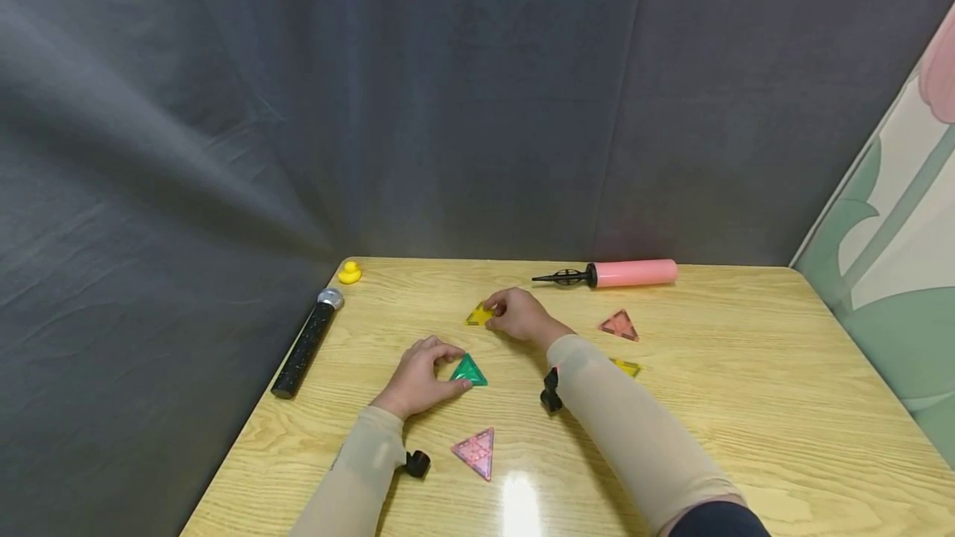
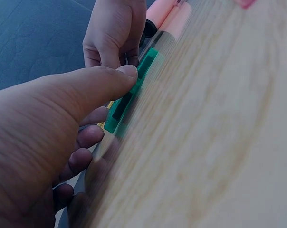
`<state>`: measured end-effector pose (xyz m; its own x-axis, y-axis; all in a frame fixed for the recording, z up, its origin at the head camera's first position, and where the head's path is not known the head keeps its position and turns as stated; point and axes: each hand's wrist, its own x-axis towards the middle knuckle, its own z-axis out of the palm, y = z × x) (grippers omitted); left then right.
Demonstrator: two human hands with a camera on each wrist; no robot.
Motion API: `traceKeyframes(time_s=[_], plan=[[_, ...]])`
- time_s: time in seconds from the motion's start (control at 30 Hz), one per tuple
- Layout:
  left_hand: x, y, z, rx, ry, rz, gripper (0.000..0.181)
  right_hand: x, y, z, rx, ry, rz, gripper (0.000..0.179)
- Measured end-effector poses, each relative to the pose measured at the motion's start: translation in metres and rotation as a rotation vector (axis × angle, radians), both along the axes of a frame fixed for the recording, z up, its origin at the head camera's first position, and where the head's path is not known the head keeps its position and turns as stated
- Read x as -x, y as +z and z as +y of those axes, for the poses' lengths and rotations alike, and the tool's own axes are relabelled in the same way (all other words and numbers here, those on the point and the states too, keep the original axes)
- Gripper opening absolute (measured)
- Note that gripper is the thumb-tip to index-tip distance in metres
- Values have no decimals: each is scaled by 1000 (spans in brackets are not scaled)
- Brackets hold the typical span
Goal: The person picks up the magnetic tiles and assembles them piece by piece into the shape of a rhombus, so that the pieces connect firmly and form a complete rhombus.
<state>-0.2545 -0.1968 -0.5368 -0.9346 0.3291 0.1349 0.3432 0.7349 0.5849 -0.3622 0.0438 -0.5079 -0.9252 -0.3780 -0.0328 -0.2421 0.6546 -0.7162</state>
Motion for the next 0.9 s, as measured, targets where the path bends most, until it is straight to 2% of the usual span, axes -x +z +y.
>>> traceKeyframes(time_s=[0.3, 0.47, 0.9], plan=[[-1, 3, 1, -4, -4, -5, 49, 1, 1, 4, -5, -1, 2, 27], [-1, 5, 2, -6, -3, -8, 49, 2, 0, 9, 28, 12, -16, 26], [-2, 5, 2, -8, 4, -19, 46, -1, 0, 15, 17, 55, 19, 13]])
